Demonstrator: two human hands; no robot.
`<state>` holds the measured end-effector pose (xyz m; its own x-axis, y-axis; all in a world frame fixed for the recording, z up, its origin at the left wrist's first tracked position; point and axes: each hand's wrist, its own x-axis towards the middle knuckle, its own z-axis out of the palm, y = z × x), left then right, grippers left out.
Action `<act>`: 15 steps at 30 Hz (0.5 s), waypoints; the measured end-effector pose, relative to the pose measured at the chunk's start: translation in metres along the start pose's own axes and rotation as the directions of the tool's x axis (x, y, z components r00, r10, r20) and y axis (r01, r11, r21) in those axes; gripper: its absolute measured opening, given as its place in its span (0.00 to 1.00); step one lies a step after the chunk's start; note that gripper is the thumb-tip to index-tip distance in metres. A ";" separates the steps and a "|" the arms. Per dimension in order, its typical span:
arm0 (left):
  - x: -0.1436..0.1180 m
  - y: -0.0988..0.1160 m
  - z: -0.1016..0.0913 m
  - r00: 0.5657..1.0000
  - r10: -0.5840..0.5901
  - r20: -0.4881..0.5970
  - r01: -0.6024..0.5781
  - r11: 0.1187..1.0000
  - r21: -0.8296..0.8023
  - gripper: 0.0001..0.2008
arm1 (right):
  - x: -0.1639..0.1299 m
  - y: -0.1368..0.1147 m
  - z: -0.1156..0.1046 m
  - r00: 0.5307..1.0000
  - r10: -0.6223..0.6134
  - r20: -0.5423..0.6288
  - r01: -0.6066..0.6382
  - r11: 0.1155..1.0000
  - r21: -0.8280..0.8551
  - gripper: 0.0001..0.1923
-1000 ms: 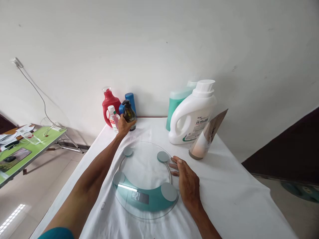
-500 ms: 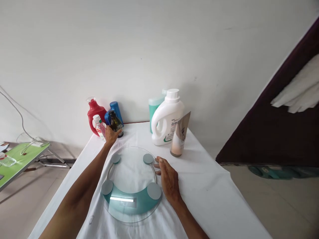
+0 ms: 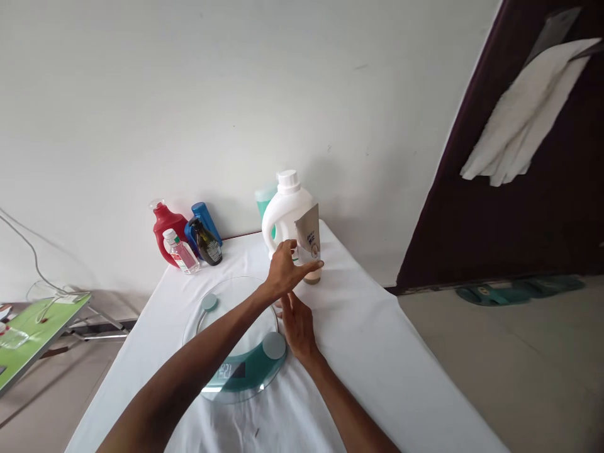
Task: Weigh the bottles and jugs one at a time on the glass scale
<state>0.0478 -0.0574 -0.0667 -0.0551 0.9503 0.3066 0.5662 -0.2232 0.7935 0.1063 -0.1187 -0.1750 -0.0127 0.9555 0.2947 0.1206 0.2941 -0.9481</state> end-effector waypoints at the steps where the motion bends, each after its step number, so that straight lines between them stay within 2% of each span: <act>1: 0.005 -0.001 0.008 0.998 -0.047 0.030 0.048 0.998 -0.028 0.25 | 0.000 0.001 0.001 1.000 0.010 0.005 -0.010 1.000 0.004 0.32; 4: 0.019 -0.007 0.022 0.989 -0.122 0.078 0.126 0.991 -0.045 0.19 | 0.002 0.004 0.005 0.999 0.046 -0.027 -0.046 0.999 -0.001 0.33; 8: 0.029 -0.013 0.028 0.991 -0.136 0.022 0.134 0.990 0.051 0.17 | 0.003 0.006 0.008 0.996 0.060 -0.066 -0.060 0.998 -0.007 0.34; 11: 0.032 -0.010 0.025 0.990 -0.143 0.009 0.142 0.988 0.054 0.14 | 0.002 0.004 0.006 0.998 0.054 -0.043 -0.054 0.999 0.002 0.33; 15: 0.038 -0.005 0.009 0.991 -0.128 -0.030 0.128 0.992 -0.009 0.10 | 0.000 0.002 0.002 0.999 0.053 0.003 -0.053 0.998 0.021 0.33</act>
<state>0.0505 -0.0187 -0.0637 -0.1517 0.9640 0.2184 0.5474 -0.1020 0.8306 0.1048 -0.1179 -0.1768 -0.0096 0.9698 0.2438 0.1006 0.2435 -0.9647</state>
